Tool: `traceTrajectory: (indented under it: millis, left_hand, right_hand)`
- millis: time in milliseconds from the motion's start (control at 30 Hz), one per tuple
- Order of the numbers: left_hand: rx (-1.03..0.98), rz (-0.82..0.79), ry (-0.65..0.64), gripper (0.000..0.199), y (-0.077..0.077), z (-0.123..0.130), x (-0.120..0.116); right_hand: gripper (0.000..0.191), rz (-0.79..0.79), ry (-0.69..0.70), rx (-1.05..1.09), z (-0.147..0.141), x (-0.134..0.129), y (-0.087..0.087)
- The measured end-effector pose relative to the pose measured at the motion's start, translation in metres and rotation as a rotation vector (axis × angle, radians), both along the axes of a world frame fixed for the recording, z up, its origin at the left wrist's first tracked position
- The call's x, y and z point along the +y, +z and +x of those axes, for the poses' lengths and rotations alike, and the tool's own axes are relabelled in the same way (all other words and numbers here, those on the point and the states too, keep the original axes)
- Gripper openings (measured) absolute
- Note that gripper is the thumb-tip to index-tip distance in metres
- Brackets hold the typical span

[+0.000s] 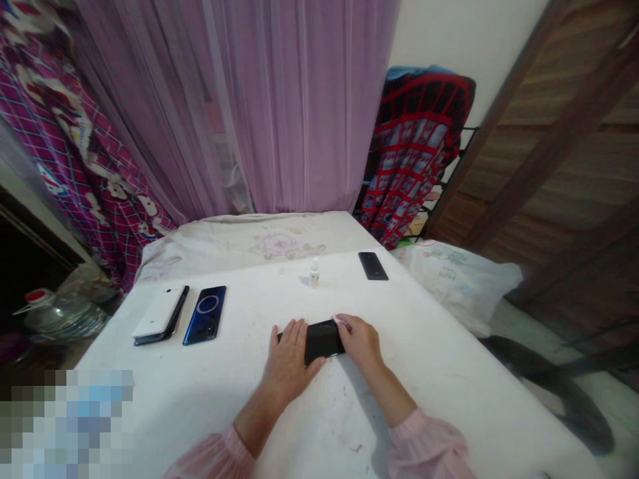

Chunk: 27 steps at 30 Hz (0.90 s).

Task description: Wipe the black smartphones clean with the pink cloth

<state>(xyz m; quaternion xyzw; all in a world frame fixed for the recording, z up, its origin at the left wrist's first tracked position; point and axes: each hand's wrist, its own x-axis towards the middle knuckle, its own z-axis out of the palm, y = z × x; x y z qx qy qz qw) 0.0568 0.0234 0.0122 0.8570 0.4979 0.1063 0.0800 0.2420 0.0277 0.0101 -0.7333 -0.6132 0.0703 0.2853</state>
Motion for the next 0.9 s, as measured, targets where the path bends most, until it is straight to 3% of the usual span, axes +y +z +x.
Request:
traceTrajectory:
  millis: [133,433,700,900]
  left_hand:
    - [0.005,-0.005,0.016,0.067,0.000,0.001,0.000]
    - [0.054,0.047,0.022,0.067,-0.003,0.002,0.000]
    - [0.064,0.098,-0.006,0.064,-0.010,-0.002,0.002]
    - [0.009,0.131,-0.006,0.065,-0.021,-0.004,0.007]
  right_hand:
    - [0.030,0.012,0.005,0.007,-0.002,0.006,0.002]
    - [0.029,-0.031,0.048,0.093,0.010,-0.039,-0.004]
    - [0.029,-0.010,0.007,0.064,-0.005,0.011,0.000]
    - [0.029,0.034,0.025,0.077,-0.007,0.014,-0.007]
